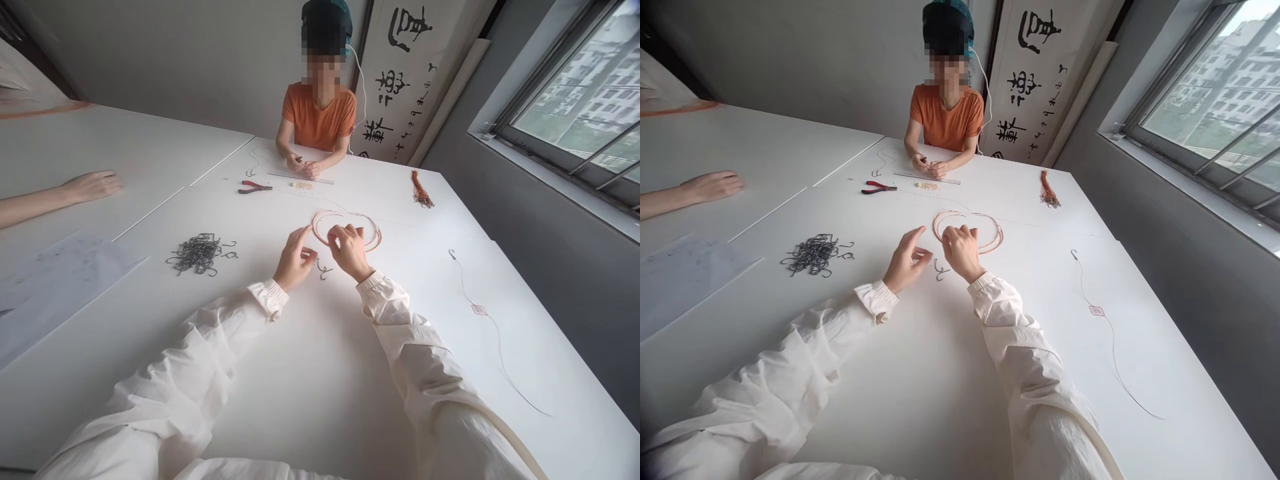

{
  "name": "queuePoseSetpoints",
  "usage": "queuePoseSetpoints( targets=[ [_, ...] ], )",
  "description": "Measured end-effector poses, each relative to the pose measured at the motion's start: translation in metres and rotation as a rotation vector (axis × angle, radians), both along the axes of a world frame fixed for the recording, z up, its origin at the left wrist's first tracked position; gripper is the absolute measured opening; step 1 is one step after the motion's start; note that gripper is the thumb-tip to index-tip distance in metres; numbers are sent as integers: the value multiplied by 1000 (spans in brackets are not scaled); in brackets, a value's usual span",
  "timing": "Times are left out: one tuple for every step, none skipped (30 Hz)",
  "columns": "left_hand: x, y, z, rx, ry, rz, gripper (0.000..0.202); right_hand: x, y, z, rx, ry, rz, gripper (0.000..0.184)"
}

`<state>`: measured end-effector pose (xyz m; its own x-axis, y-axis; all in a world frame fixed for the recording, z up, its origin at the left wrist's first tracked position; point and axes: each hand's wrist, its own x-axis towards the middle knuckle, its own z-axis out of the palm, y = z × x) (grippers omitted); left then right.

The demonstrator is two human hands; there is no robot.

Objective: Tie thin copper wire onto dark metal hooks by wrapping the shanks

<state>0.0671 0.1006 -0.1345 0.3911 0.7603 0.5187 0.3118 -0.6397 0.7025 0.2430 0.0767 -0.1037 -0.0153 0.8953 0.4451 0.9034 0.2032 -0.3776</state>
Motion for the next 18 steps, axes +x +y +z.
queuePoseSetpoints(
  targets=[
    [5, 5, 4, 14, 0, -17, 52, -3, -7, 3, 4, 1, 23, 21],
    [10, 9, 8, 30, 7, -38, 44, -6, -13, 6, 6, 6, 39, 21],
    [15, 14, 12, 49, 17, -58, 33, -7, -19, 7, 6, 15, 48, 21],
    [18, 17, 15, 70, 27, -72, 25, -7, -25, 8, 7, 28, 53, 21],
    [21, 20, 18, 92, 34, -78, 21, -6, -31, 8, 6, 45, 56, 21],
    [22, 23, 22, 116, 38, -75, 22, -3, -36, 8, 6, 65, 56, 19],
    [22, 26, 26, 140, 37, -63, 24, 2, -41, 7, 6, 89, 53, 18],
    [20, 30, 31, 163, 32, -44, 25, 7, -47, 6, 6, 116, 46, 17],
    [16, 33, 36, 186, 25, -21, 26, 14, -53, 4, 6, 147, 35, 16],
    [11, 36, 42, 208, 17, 4, 26, 22, -59, 3, 6, 181, 21, 16],
    [4, 40, 48, 230, 9, 32, 27, 30, -65, 1, 5, 218, 5, 16],
    [-3, 43, 55, 250, 1, 57, 28, 38, -71, 0, 4, 256, -11, 16],
    [-12, 46, 62, 268, -9, 82, 29, 46, -77, -1, 1, 295, -22, 16],
    [-22, 48, 68, 288, -14, 109, 30, 53, -84, -2, -3, 333, -31, 17],
    [-32, 49, 75, 308, -16, 137, 31, 60, -90, -2, -8, 370, -37, 18],
    [-42, 49, 81, 332, -11, 169, 33, 65, -96, -2, -16, 407, -38, 20],
    [-53, 47, 87, 380, 28, 212, 37, 69, -102, -1, -27, 444, -35, 22],
    [-63, 44, 93, 393, 51, 229, 39, 72, -108, -1, -43, 481, -26, 24]
  ],
)
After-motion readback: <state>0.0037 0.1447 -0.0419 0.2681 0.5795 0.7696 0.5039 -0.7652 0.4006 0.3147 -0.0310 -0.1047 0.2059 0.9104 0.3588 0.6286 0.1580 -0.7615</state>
